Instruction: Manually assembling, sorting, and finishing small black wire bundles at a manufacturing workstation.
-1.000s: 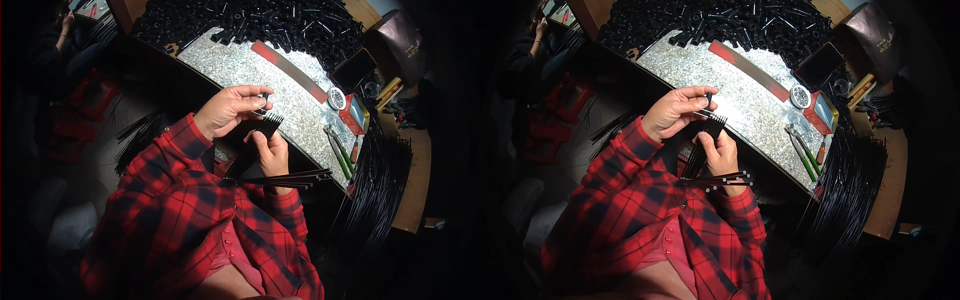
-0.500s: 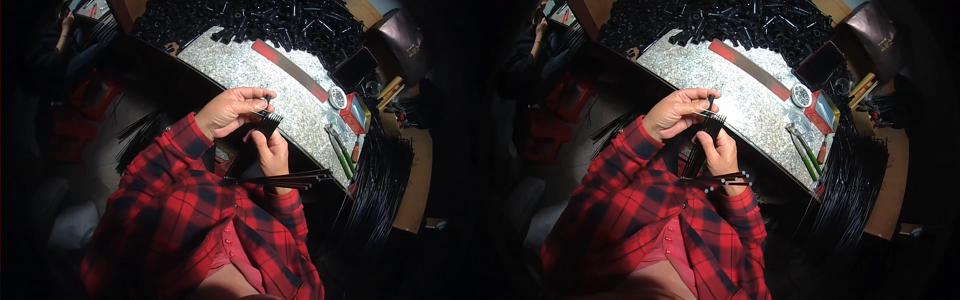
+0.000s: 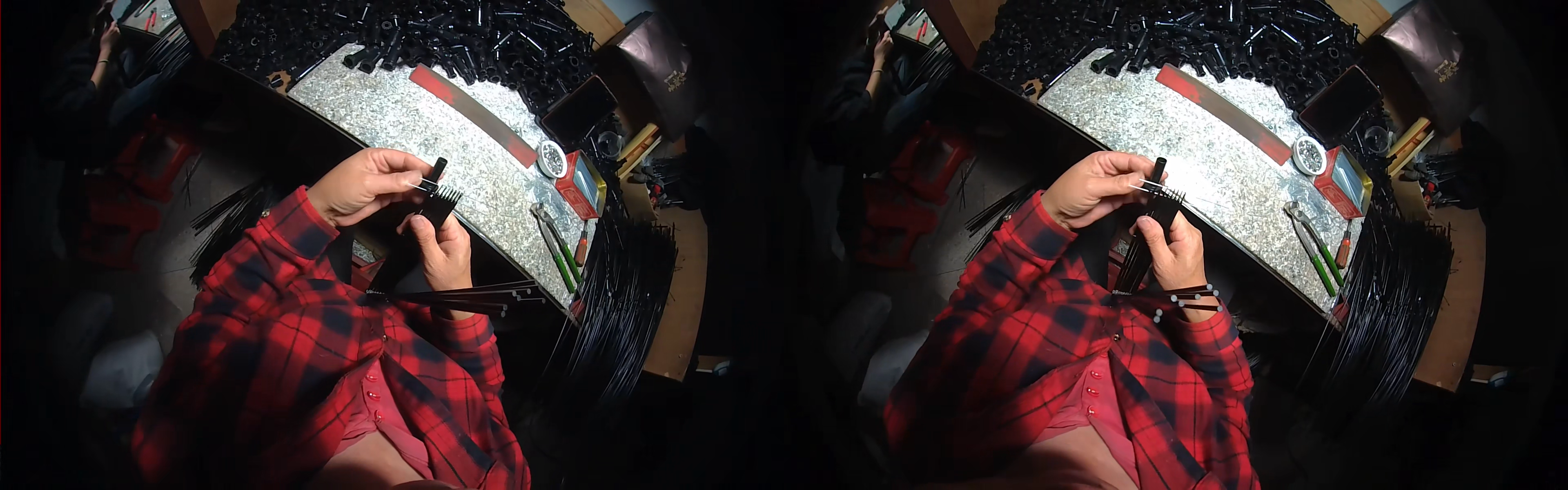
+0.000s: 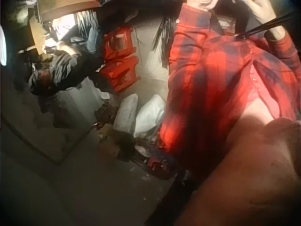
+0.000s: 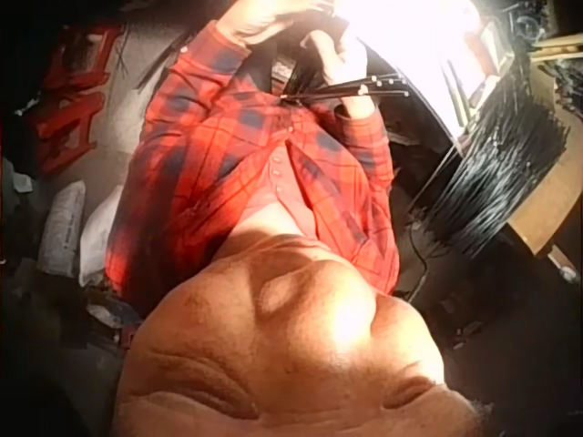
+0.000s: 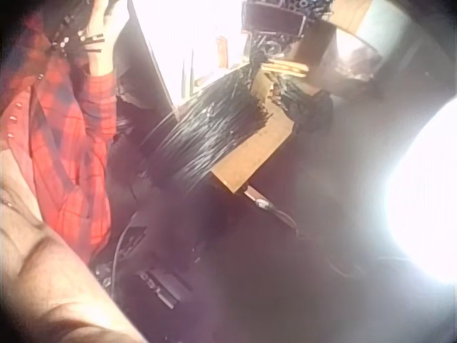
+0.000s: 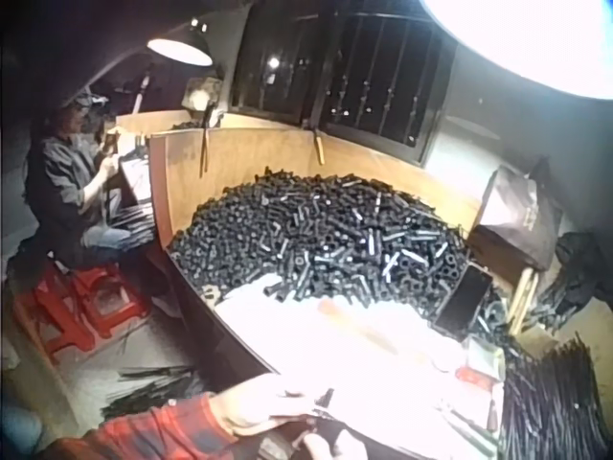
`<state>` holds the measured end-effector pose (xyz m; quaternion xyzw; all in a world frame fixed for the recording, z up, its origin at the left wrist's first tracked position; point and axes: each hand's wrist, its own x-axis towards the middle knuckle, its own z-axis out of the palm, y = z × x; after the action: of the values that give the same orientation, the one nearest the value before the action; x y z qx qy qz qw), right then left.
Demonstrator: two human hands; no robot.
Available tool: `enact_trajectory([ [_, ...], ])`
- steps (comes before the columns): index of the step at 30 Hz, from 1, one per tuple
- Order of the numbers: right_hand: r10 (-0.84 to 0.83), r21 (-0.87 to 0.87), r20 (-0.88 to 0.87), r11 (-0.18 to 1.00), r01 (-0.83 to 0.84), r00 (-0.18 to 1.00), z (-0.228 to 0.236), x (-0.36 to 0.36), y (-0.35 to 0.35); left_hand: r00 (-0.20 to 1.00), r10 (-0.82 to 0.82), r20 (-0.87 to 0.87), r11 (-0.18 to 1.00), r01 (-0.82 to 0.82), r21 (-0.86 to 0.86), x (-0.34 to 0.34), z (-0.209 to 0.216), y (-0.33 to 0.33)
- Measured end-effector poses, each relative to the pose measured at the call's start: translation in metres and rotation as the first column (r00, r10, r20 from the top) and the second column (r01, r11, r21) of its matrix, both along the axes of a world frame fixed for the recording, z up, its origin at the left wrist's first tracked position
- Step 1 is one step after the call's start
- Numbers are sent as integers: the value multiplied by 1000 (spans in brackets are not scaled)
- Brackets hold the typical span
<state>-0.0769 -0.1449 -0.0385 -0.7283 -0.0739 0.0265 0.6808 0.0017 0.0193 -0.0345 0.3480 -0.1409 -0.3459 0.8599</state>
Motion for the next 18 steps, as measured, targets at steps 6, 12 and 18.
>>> enact_trajectory([
  [6, -73, -61, 81, 995, 78, 994, 6, 5, -1, 961, 83, 265, 917, -178, 358, -3, 22, 0],
  [12, -147, -135, 324, 971, 200, 935, 1, 12, 1, 865, 164, 474, 797, -399, 453, -2, 21, 4],
  [18, -178, -84, 469, 966, 244, 865, -3, 3, -9, 901, 124, 415, 863, -305, 403, 2, 9, -3],
])
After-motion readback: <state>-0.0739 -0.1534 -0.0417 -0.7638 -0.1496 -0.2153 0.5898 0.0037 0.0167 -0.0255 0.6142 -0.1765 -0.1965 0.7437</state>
